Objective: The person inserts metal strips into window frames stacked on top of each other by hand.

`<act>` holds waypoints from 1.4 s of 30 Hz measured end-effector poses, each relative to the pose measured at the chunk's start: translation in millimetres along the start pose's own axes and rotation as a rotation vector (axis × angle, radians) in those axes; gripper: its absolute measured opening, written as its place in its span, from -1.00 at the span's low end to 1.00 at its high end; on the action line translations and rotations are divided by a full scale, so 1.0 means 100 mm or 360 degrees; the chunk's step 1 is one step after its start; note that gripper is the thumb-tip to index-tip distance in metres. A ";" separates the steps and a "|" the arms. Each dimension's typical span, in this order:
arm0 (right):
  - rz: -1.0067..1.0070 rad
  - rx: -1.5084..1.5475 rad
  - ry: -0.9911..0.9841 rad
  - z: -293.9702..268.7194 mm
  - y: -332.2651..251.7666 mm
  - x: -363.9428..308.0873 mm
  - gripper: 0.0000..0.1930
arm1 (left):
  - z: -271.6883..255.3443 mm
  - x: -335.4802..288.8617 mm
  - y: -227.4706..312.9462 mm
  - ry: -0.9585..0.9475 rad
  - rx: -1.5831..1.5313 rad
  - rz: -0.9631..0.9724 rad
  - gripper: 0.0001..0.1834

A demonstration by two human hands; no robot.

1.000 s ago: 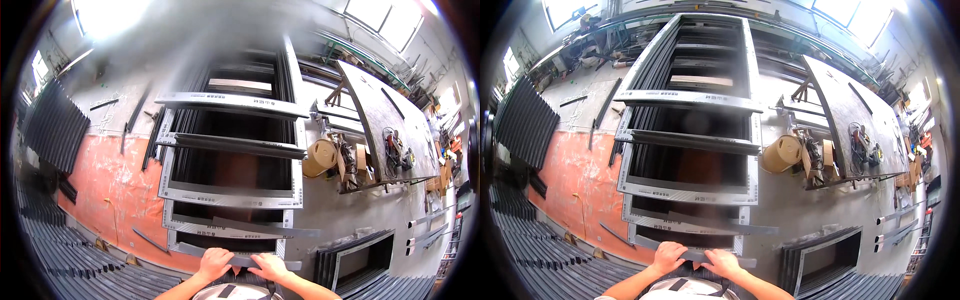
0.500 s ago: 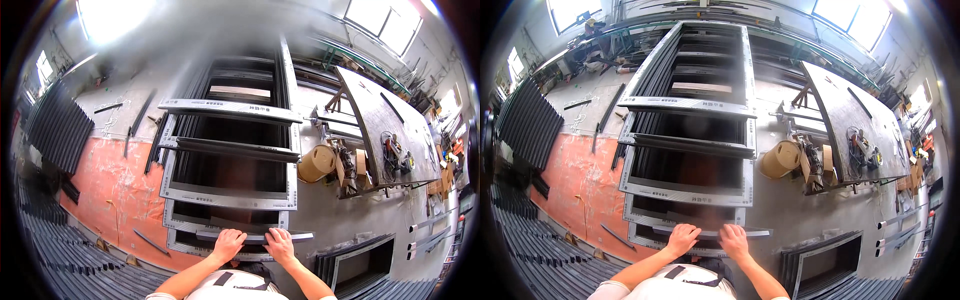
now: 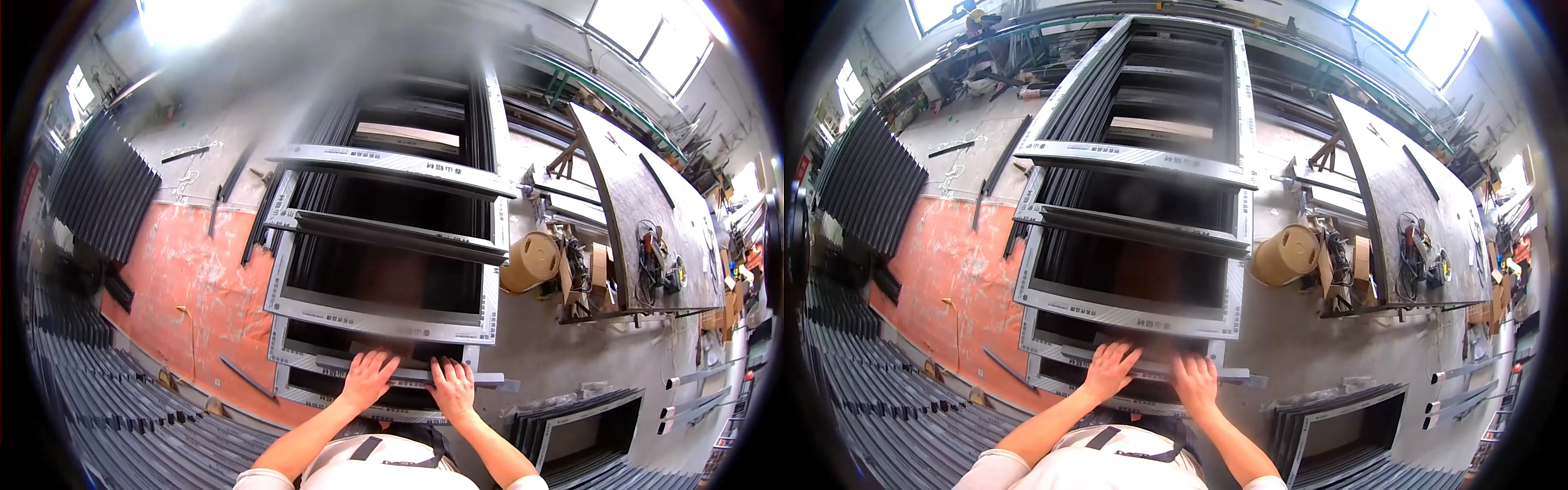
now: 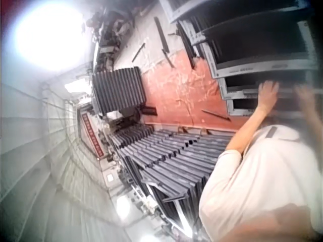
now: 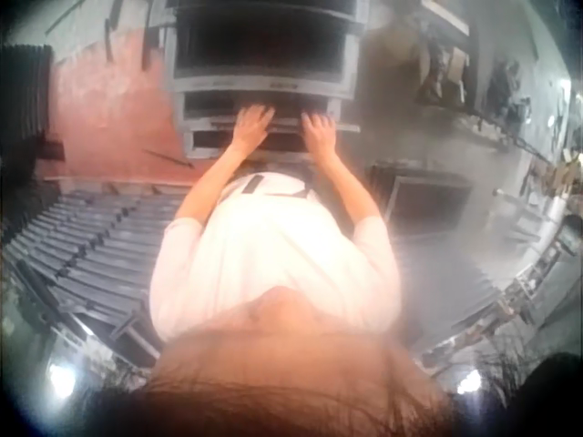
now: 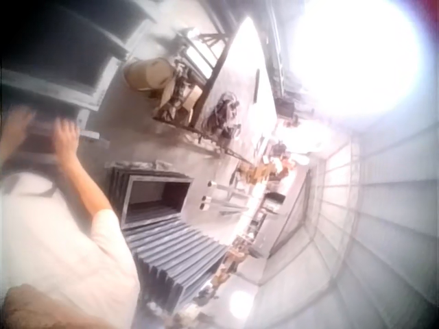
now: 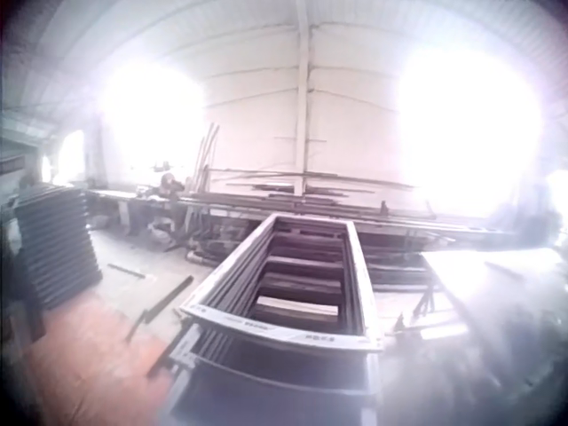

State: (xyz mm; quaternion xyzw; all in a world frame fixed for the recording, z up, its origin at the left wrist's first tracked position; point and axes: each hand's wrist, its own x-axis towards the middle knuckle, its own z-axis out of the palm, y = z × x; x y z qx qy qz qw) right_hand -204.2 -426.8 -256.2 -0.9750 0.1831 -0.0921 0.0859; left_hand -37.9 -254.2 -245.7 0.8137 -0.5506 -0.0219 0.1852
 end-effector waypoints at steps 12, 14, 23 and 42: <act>0.0033 -0.0084 -0.0104 -0.07 -0.17 0.00 -0.17 | 0.00 0.01 -0.03 -0.0004 0.0096 -0.0084 -0.09; 0.0145 -0.0056 -0.0178 -0.11 -0.15 0.05 -0.17 | -0.01 0.02 -0.04 -0.0006 0.0082 -0.0105 -0.08; 0.0036 0.0019 -0.0230 -0.19 -0.16 0.10 -0.17 | 0.01 0.03 -0.04 -0.0005 0.0053 -0.0148 -0.06; -0.0239 -0.0299 0.0570 -0.89 0.54 2.38 -0.23 | -0.57 -0.14 0.09 0.0342 -0.0128 -0.0290 -0.25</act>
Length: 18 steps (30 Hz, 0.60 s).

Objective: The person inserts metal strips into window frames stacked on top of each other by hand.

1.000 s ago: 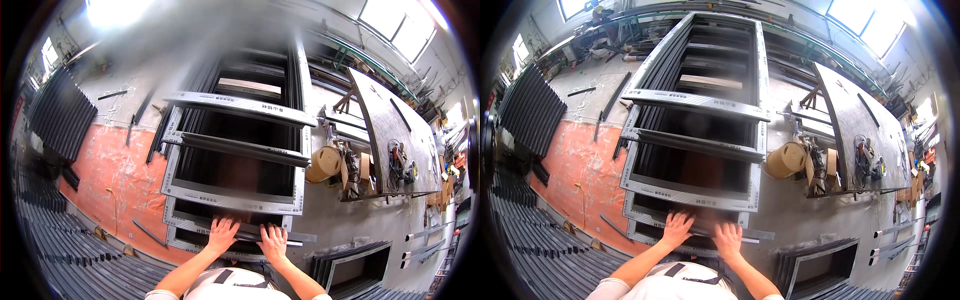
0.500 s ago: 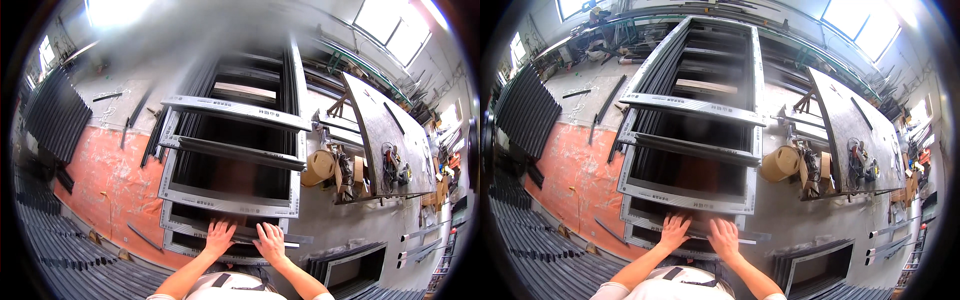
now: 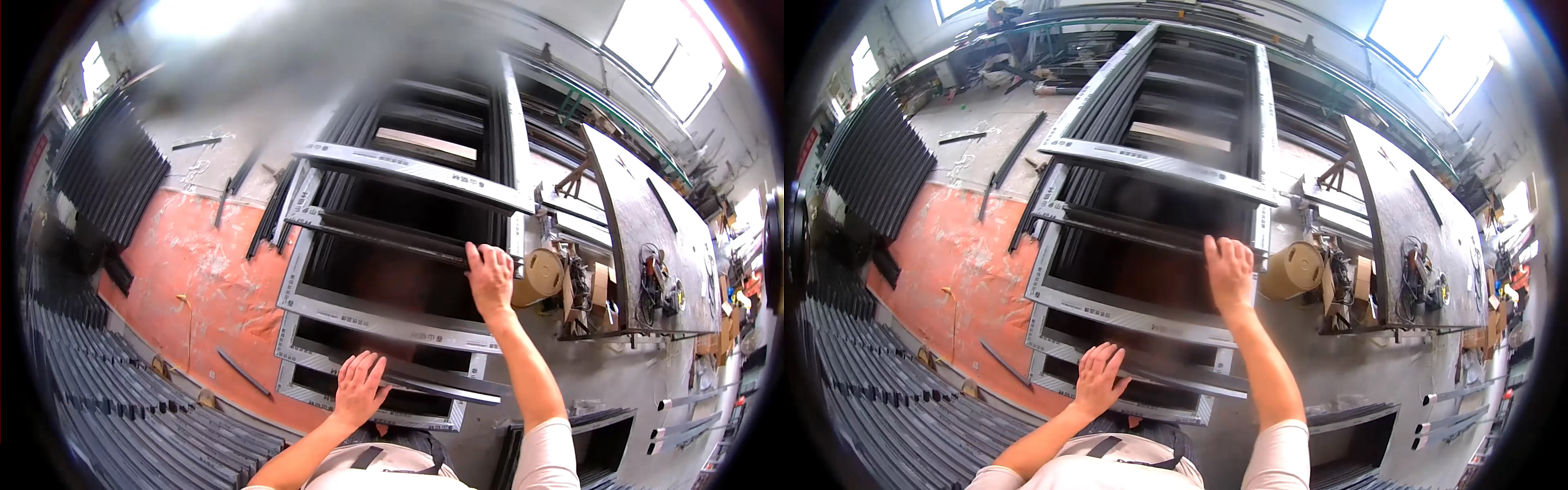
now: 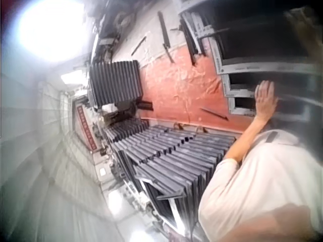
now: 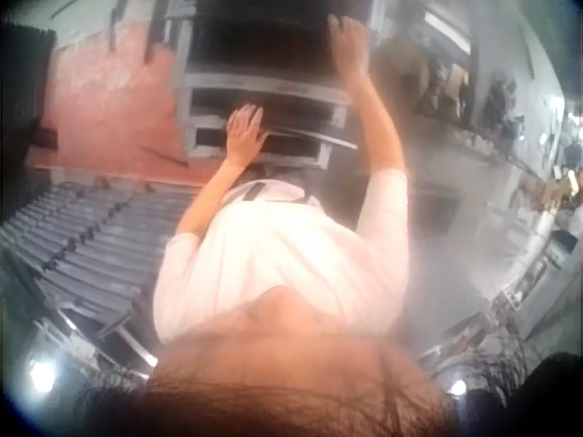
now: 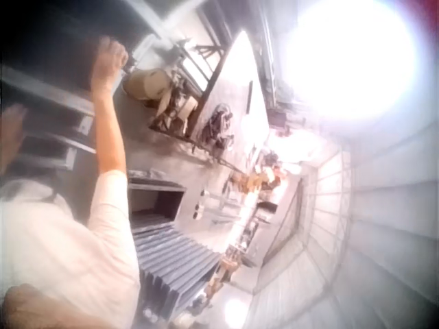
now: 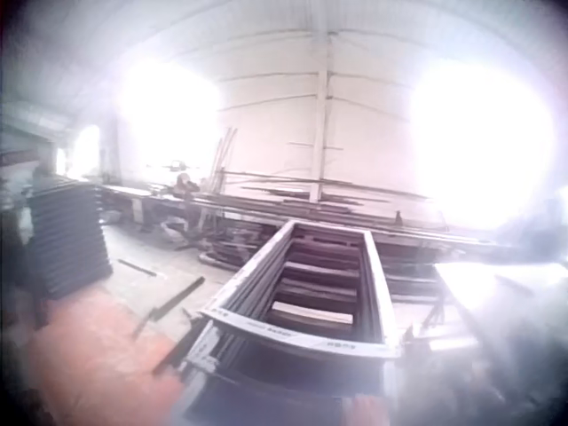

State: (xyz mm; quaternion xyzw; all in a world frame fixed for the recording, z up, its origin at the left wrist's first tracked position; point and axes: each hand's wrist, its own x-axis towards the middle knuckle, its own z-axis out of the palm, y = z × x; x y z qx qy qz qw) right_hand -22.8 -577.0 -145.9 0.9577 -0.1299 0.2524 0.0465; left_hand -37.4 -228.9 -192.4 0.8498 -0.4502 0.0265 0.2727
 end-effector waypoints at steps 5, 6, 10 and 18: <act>-0.0002 -0.0002 0.0119 -0.04 0.00 0.12 -0.47 | -0.17 -0.11 0.05 0.0164 -0.0088 -0.0111 -0.34; 0.0076 0.0128 0.0046 -0.01 0.02 0.12 -0.51 | -0.19 -0.12 0.07 0.0197 -0.0105 -0.0101 -0.35; -0.0046 0.0397 -0.0105 -0.19 -0.05 0.01 -0.54 | -0.23 -0.16 0.17 0.0205 -0.0203 -0.0112 -0.40; 0.0354 0.1784 -0.1390 -0.89 -0.92 -1.66 -0.69 | -0.44 -0.52 0.35 0.0393 0.0089 0.0238 -0.44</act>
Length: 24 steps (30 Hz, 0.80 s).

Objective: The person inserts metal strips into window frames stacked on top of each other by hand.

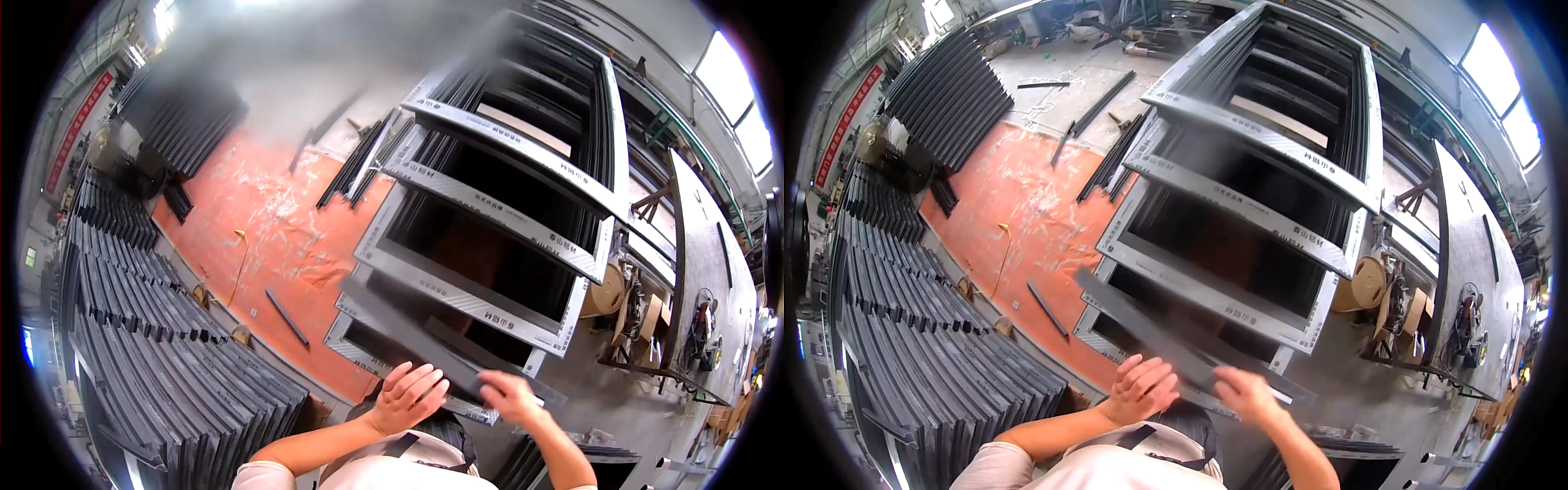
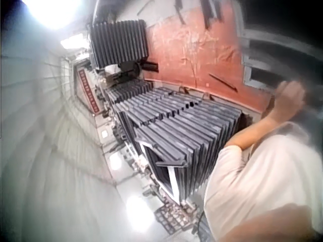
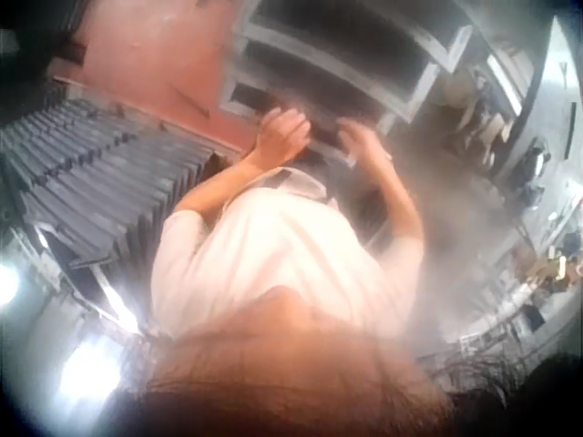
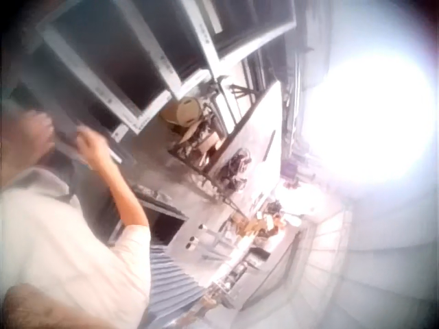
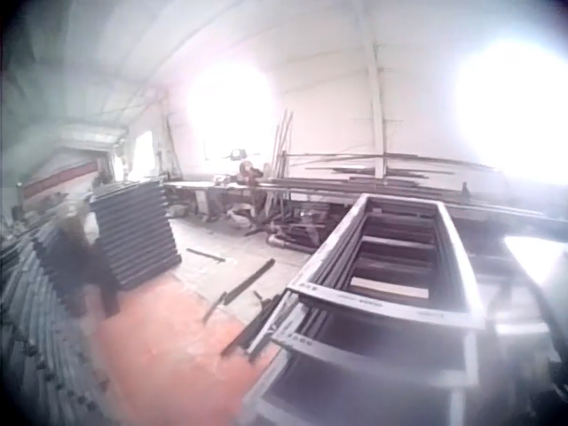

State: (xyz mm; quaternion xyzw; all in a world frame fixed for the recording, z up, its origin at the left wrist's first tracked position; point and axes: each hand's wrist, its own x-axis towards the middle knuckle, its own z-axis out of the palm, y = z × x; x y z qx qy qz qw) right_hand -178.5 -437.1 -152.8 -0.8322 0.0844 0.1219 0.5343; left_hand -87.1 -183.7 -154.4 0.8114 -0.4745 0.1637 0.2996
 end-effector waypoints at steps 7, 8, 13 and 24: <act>0.0751 0.0309 -0.0885 0.66 0.42 -0.24 -0.34 | 0.47 -0.77 -0.53 -0.0785 -0.0319 -0.0034 -0.49; 0.0327 -0.0219 -0.0671 0.78 0.60 -0.27 -0.37 | 0.58 -0.82 -0.58 -0.0801 -0.0331 -0.0031 -0.49; 0.0134 -0.1000 0.0121 1.03 0.86 -0.07 -0.57 | 1.08 -0.97 -0.87 -0.1229 -0.0078 -0.0204 -0.61; 0.0403 -0.1136 0.0262 1.68 1.48 0.19 -0.57 | 1.40 -1.17 -1.20 -0.1271 -0.0223 -0.0361 -0.58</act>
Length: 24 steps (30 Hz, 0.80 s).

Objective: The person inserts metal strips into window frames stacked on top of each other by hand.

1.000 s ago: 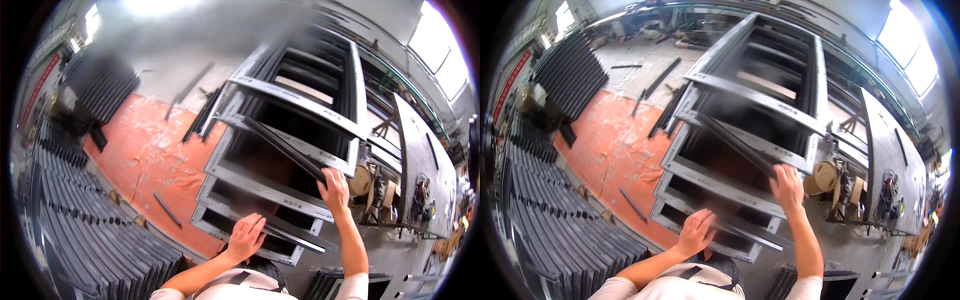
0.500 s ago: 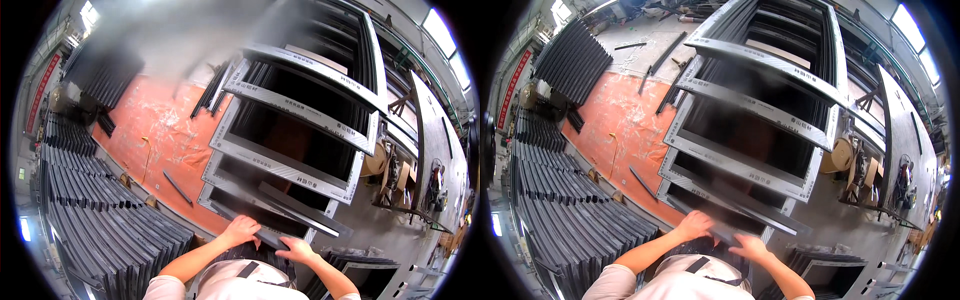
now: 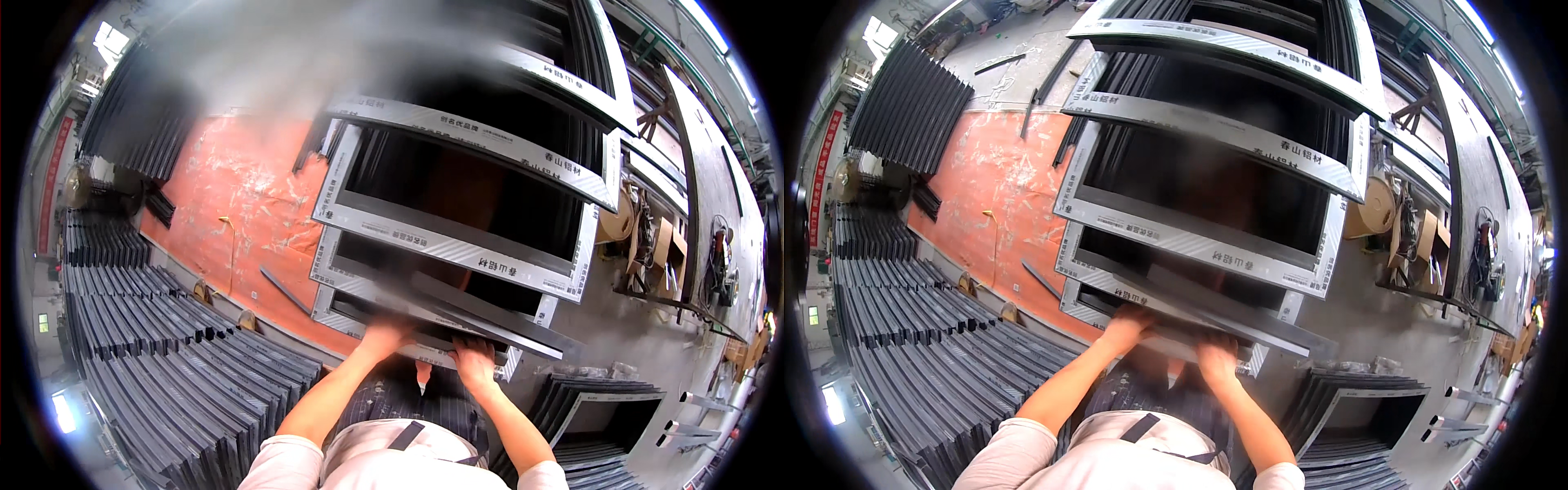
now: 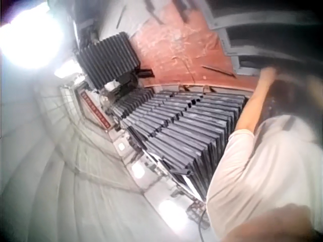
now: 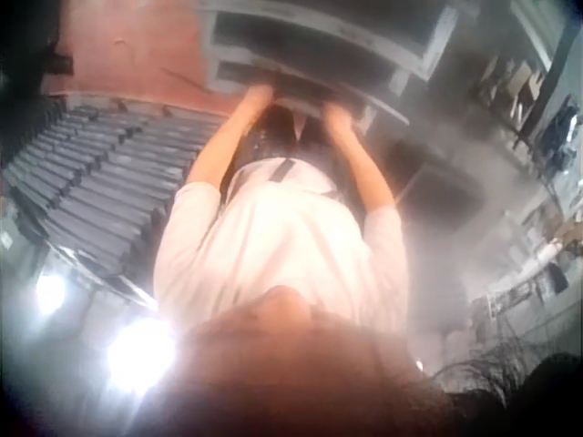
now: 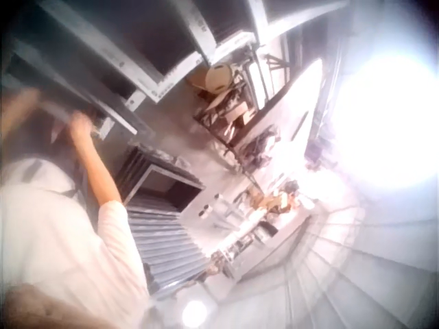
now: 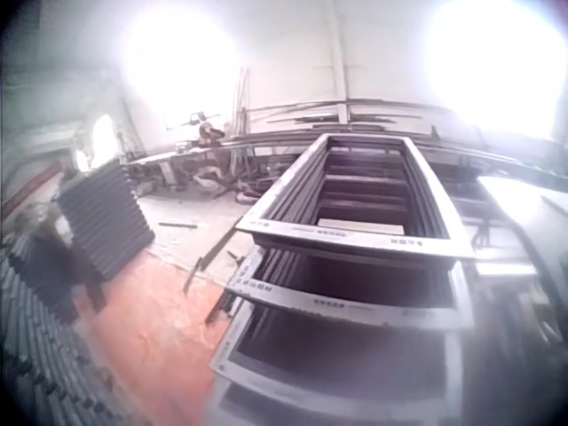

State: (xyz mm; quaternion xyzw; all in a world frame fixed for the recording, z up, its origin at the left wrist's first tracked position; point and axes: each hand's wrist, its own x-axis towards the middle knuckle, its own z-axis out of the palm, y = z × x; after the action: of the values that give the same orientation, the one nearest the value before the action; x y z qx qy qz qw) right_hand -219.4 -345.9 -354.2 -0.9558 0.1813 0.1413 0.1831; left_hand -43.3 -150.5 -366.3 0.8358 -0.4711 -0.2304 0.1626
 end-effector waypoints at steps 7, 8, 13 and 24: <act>0.0101 0.0101 -0.0193 -0.16 0.05 0.08 -0.60 | -0.04 0.07 0.12 0.0022 0.0222 -0.0008 -0.55; 0.0019 0.0171 -0.0031 0.00 0.17 0.05 -0.61 | -0.06 0.12 0.16 -0.0080 0.0244 -0.0085 -0.54; -0.0055 0.0160 -0.0111 0.37 0.31 0.12 -0.62 | -0.12 0.15 0.07 -0.0167 -0.0011 -0.0073 -0.50; 0.0155 0.0420 -0.0059 0.24 0.07 0.15 -0.73 | 0.04 0.00 -0.24 -0.0010 0.0032 0.0110 -0.50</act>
State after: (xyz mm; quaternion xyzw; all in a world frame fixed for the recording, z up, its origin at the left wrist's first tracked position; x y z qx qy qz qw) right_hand -213.3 -346.5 -382.8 -0.9107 0.2410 0.1426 0.3035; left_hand -28.3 -138.3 -381.9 0.8199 -0.5024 -0.2225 0.1608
